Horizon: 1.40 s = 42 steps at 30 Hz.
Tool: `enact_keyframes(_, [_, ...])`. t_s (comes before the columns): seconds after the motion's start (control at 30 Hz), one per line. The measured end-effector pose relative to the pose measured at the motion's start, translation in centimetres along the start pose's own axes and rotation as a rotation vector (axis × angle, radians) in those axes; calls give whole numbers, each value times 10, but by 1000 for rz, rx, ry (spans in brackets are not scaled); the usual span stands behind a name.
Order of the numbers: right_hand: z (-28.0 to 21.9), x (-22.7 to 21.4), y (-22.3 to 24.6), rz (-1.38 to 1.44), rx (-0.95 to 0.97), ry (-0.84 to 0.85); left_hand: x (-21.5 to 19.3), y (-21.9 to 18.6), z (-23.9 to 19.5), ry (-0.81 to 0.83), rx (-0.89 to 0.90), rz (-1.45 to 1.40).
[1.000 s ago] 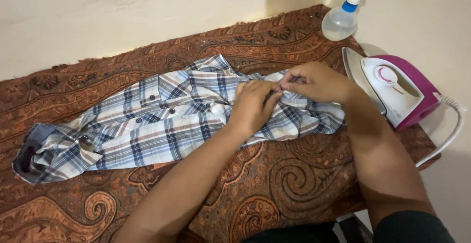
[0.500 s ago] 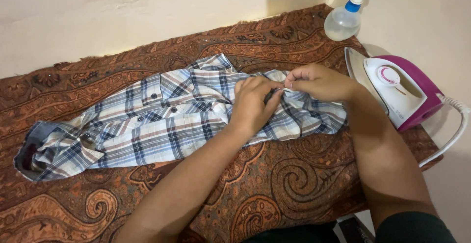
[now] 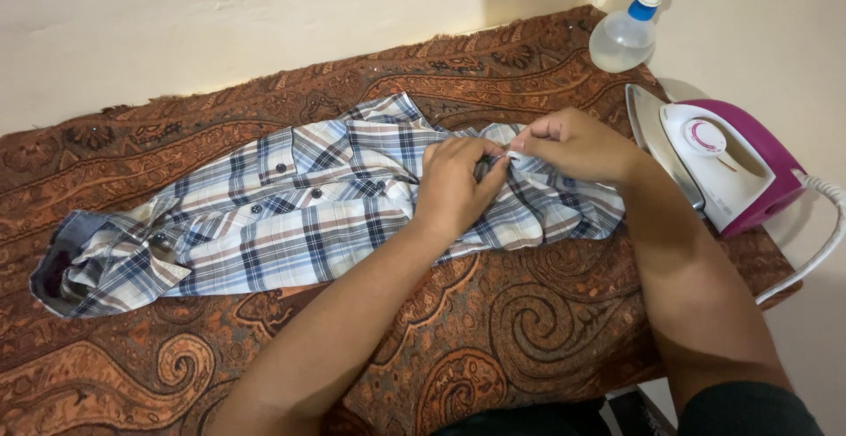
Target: Folding a plaid button-down shirt on a table.
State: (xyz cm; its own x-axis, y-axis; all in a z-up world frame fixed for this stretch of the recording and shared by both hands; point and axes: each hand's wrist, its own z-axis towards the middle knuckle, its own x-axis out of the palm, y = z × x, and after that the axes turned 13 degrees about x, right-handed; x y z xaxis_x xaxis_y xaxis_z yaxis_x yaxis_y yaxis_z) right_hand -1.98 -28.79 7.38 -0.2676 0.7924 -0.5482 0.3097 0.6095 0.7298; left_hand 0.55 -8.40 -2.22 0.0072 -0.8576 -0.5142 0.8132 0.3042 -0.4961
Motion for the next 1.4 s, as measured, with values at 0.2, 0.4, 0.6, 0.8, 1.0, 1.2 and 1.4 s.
enact_keyframes(0.2, [-11, 0, 8, -46, -35, 13, -2, 2, 0, 13, -29, -14])
enact_keyframes(0.4, [-9, -1, 3, -98, -66, -62, -7, -3, 2, 26, -62, -33])
enact_keyframes(0.6, [-3, -4, -5, -154, -118, -95, -10, -5, 3, 79, -139, -74])
enact_keyframes(0.8, [-9, -6, -2, -215, -165, -90, -10, -5, 4, 141, -163, -86])
enact_keyframes(1.0, [-6, -2, -3, -239, -262, -101, -10, -3, 4, 163, -144, -64])
enact_keyframes(1.2, [-6, -4, -4, -254, -296, -95, -16, -8, 3, 148, -155, -107])
enact_keyframes(1.4, [-12, -3, 3, -313, -320, -127, -17, -12, 3, 141, -190, -137])
